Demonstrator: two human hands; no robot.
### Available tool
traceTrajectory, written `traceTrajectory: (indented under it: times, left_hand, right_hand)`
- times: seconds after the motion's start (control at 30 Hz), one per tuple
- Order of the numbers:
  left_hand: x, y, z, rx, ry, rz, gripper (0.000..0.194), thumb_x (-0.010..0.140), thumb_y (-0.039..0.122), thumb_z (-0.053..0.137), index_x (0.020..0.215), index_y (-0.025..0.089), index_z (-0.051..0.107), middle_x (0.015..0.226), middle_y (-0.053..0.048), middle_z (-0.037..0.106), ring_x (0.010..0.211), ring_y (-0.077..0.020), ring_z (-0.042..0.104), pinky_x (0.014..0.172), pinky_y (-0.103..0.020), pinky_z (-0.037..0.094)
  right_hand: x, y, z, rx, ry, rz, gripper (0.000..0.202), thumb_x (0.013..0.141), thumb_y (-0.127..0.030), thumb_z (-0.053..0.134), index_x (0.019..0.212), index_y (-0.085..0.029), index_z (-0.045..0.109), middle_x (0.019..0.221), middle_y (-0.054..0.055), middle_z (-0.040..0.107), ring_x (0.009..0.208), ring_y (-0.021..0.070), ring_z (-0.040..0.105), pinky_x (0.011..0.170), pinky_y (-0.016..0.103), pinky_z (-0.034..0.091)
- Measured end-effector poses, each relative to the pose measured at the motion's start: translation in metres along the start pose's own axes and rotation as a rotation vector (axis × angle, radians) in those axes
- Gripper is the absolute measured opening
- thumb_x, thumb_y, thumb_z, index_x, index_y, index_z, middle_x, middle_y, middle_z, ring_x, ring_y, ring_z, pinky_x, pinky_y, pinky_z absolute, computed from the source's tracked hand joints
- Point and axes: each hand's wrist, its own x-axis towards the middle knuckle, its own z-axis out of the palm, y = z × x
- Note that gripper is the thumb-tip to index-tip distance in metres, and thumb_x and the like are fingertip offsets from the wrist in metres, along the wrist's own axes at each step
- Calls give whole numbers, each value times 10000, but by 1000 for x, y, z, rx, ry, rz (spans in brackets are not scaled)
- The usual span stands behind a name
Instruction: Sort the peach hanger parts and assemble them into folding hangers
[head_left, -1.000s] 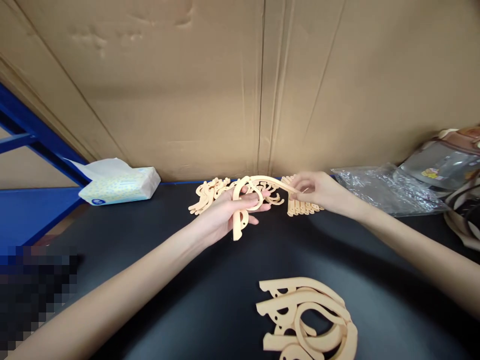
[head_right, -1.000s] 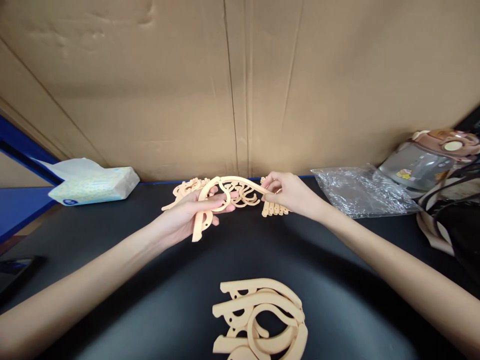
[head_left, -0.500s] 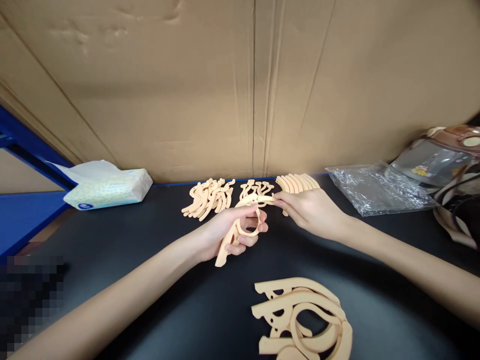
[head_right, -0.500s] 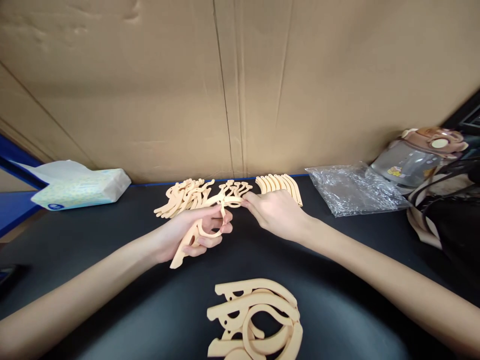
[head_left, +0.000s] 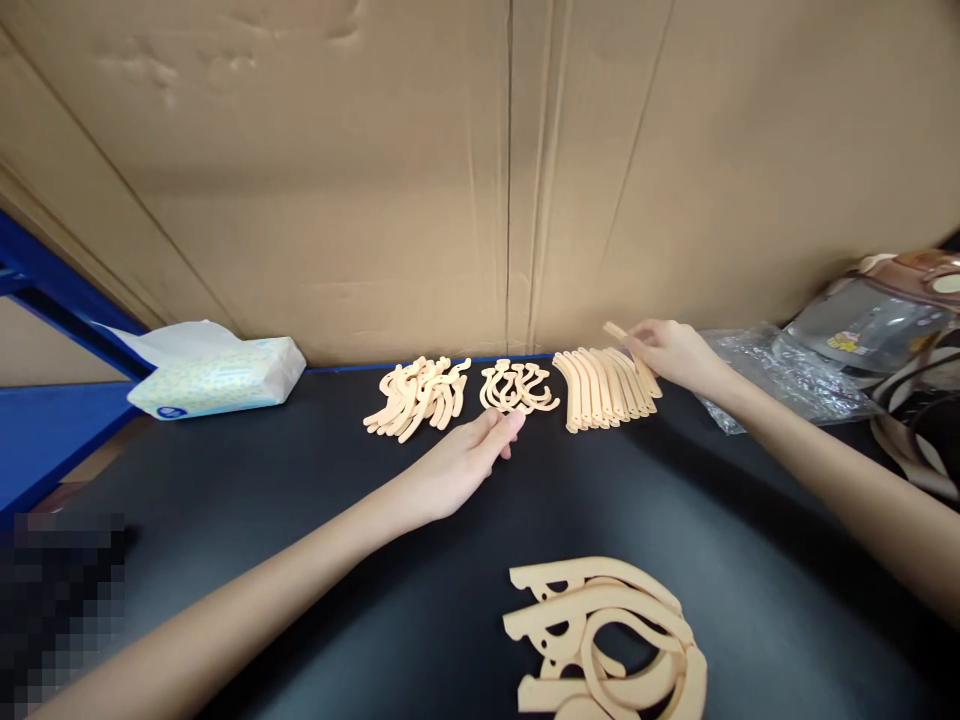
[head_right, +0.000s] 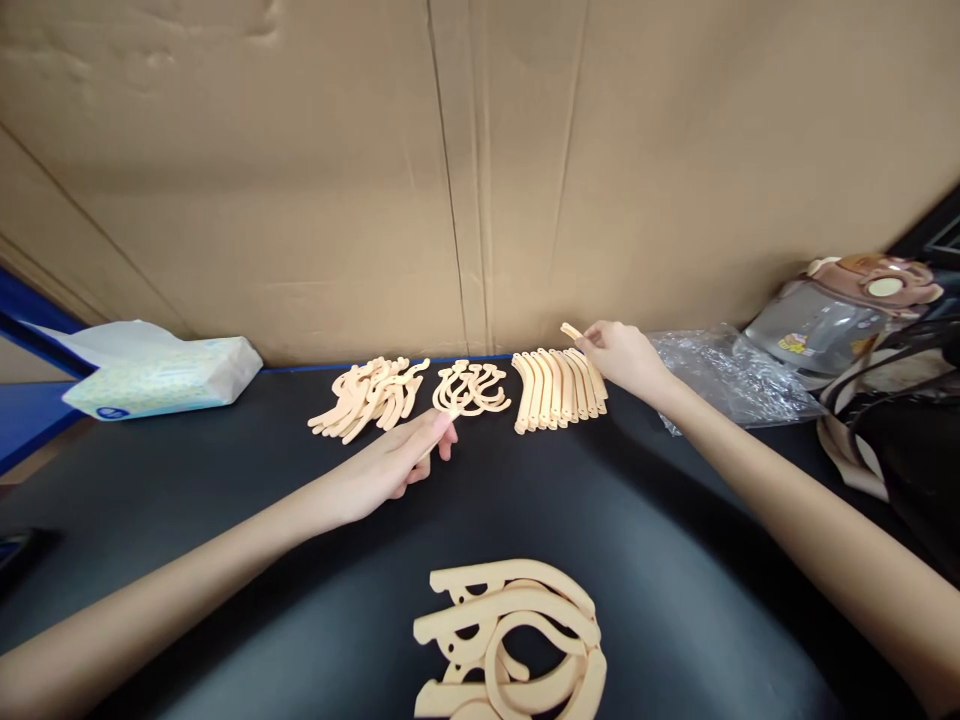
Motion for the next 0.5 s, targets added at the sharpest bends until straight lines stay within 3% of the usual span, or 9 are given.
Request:
traceTrajectory:
  times: [0.13,0.2,0.3,0.4,0.5]
  left_hand:
    - [2,-3,2,-46,-6,-22,482,894,642,296,890,208,505,874,-20,526,579,-105,375,419,-194,221]
    - [2,-4,2,-76,-7,-43,483,882,654,319,879,206,499,883,-19,519,561,-94,369,400,-183,215]
    - [3,-4,0,-60,-25,-101,493,849,690,365,853,210,479,736,18,468,491,-80,347,369,-167,231]
    - [4,-4,-1,-20,-47,-117,498,799,714,449,832,217,454,556,76,362,409,-77,342,349,-168,283]
    - [4,-3,2,-69,-40,-86,457,801,665,511,817,213,439,520,93,370,373,-69,369,352,-174,339]
  right_hand:
    - [-2,1,12,-47,-39,-11,378,875,-402,423,996,-147,674,674,76,695,663,230,648,602,310,442]
    - [-4,-1,15,-83,-40,-20,373,875,-395,417,1008,-163,677,714,80,710,695,237,656,603,312,438]
    - [-6,-4,18,-138,-42,-23,357,853,-378,444,1039,-179,674,812,92,729,785,256,663,597,310,424]
    - [-7,-6,17,-171,-59,-31,355,861,-379,426,1032,-196,677,784,81,725,798,261,660,591,310,413]
    - [-10,-12,11,-183,-43,-27,370,886,-373,388,1030,-184,671,813,102,717,796,273,653,595,322,406]
